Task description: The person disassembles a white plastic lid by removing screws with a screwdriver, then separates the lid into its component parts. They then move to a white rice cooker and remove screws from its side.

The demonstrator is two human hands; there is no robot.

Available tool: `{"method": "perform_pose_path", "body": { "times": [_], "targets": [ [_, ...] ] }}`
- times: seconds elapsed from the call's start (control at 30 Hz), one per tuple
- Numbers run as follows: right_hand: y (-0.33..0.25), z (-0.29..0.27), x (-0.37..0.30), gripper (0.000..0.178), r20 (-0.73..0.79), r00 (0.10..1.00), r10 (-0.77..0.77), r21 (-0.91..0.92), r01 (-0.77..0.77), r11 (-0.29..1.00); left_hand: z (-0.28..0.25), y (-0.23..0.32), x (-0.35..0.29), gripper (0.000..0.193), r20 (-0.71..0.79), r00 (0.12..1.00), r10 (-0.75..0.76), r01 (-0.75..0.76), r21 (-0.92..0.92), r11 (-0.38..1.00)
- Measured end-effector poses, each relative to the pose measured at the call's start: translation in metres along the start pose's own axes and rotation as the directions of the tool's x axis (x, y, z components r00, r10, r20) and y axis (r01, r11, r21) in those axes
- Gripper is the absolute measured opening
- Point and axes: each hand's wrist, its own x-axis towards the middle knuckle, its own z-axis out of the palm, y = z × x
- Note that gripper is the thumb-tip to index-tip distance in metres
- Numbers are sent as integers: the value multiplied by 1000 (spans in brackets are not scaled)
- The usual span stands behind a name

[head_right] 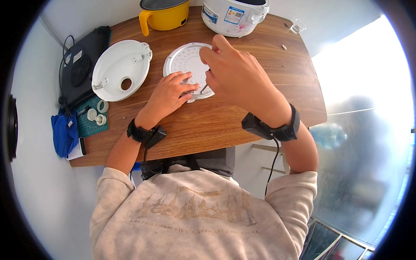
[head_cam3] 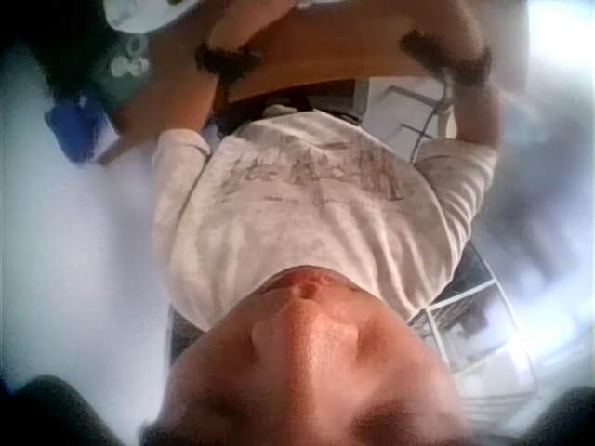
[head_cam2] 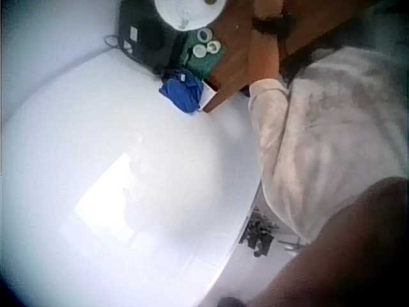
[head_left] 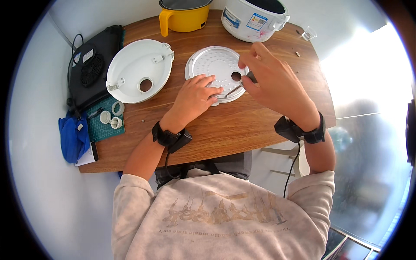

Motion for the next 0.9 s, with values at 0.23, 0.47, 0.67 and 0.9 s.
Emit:
{"method": "perform_pose_path", "body": {
  "times": [0.23, 0.47, 0.67, 0.9],
  "targets": [
    [2, 20, -2, 12, -197, 978, 60, 120, -37, 992, -7, 1, 2, 33, 48, 999, 4, -4, -10, 1000],
    [16, -29, -15, 14, -407, 842, 354, 182, -305, 935, -24, -10, 4, 35, 253, 965, 63, -46, -73, 996],
    [7, -22, -31, 17, -368, 812, 452, 310, -351, 883, -51, -2, 31, 22, 416, 909, 30, 36, -151, 988],
    [11, 10, -41, 21, -329, 852, 408, 297, -317, 901, -37, 8, 25, 14, 272, 962, -21, 56, -121, 991]
  ]
}}
